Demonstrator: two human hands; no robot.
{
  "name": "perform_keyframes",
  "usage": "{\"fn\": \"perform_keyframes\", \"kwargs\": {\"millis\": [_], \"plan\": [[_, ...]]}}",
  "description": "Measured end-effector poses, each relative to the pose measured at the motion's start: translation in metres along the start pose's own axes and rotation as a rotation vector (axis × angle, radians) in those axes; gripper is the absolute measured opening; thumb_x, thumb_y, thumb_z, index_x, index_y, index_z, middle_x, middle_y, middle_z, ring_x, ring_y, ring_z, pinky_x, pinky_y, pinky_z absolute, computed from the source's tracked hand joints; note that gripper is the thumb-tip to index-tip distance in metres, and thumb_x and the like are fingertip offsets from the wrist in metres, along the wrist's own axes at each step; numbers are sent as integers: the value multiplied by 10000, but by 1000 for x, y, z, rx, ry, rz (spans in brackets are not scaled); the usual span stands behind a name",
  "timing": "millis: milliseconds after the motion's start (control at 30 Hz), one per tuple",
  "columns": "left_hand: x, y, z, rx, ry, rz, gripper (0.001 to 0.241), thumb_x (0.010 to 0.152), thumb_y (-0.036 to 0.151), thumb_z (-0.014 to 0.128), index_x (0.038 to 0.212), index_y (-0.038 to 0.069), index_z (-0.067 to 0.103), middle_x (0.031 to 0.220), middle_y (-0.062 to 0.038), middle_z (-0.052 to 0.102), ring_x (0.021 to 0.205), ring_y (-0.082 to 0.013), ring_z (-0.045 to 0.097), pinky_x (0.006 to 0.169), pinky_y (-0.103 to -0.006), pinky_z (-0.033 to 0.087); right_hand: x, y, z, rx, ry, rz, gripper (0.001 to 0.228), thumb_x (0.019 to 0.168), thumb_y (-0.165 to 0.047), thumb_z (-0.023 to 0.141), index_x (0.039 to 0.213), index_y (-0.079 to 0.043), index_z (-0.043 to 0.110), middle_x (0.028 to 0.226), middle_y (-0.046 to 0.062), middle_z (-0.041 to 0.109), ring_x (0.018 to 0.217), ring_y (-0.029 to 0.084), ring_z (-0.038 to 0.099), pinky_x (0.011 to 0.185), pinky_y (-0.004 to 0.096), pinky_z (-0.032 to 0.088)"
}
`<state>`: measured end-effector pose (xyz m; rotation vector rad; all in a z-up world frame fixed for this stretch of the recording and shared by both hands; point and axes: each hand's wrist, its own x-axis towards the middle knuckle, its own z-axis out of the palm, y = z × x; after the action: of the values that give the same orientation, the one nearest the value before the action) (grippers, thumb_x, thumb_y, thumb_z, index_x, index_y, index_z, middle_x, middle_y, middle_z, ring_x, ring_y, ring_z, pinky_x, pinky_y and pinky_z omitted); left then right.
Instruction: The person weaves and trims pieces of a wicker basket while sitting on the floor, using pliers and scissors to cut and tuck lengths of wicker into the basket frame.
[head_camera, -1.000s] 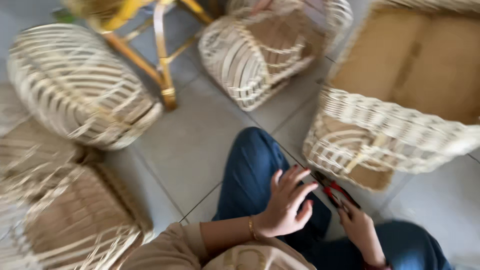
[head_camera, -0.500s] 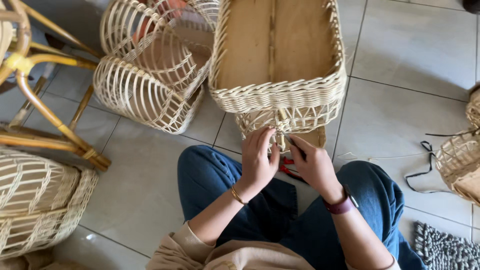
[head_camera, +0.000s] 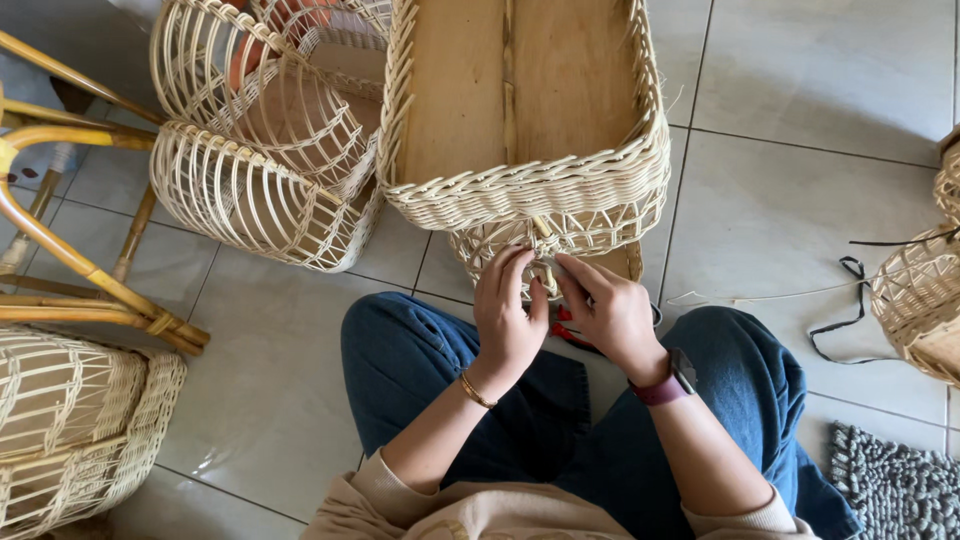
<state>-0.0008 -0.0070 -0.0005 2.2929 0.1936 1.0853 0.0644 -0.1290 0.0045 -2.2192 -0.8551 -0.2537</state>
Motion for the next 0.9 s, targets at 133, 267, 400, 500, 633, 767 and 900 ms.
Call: {"fn": "perform_keyframes", "kwargs": {"millis": [133, 267, 400, 500, 633, 767, 900], "plan": [[-3, -4, 6, -43, 48, -50, 317, 771, -25, 627, 1083, 15, 588, 1049, -138, 595, 976, -317, 637, 836, -389, 525, -6, 2, 4, -188, 69, -155, 395, 888, -252, 626, 1278, -200, 586, 669, 46, 611, 528, 276, 632, 467, 390, 518], [0, -14, 8, -19, 50, -18, 217, 775, -29, 675, 977, 22, 616, 1014, -98, 612, 949, -268, 649, 825, -348, 532, -4, 4, 2, -343, 63, -249, 455, 914, -135, 528, 1352, -252, 553, 634, 25, 545, 448, 237, 583, 435, 346, 496], [7, -15, 13, 2, 162, 50, 129, 791, 13, 735, 879, 49, 647, 968, -78, 636, 866, -230, 656, 780, -324, 534, 3, 16, 5, -376, 41, -423, 525, 854, -77, 475, 1358, -203, 551, 713, 46, 519, 456, 215, 564, 435, 323, 492], [5, -17, 14, -23, 164, 52, 115, 795, 24, 746, 872, 48, 665, 948, -77, 643, 834, -230, 653, 742, -321, 535, -3, 31, 12, -400, 65, -484, 453, 841, -69, 454, 1265, -114, 606, 769, 62, 531, 492, 217, 563, 460, 315, 491], [6, -20, 19, -3, 160, 72, 98, 804, 41, 748, 864, 41, 670, 934, -72, 639, 808, -216, 642, 707, -315, 527, 1, 32, 0, -512, 157, -563, 301, 889, -135, 460, 1086, -65, 677, 869, 60, 576, 566, 195, 572, 530, 297, 495], [10, -19, 20, 0, 153, 136, 72, 834, 39, 718, 864, 27, 653, 918, -96, 635, 795, -246, 633, 719, -326, 522, 0, 28, 2, -692, 191, -462, 319, 893, -167, 534, 1175, -168, 682, 728, 29, 552, 577, 214, 609, 766, 394, 550], [6, -16, 20, 7, 143, 128, 71, 844, 30, 708, 881, 23, 648, 929, -104, 626, 791, -247, 612, 718, -325, 520, -2, 33, 6, -747, 156, -439, 257, 875, -145, 524, 1088, -138, 667, 741, 42, 565, 616, 225, 626, 734, 380, 530]]}}
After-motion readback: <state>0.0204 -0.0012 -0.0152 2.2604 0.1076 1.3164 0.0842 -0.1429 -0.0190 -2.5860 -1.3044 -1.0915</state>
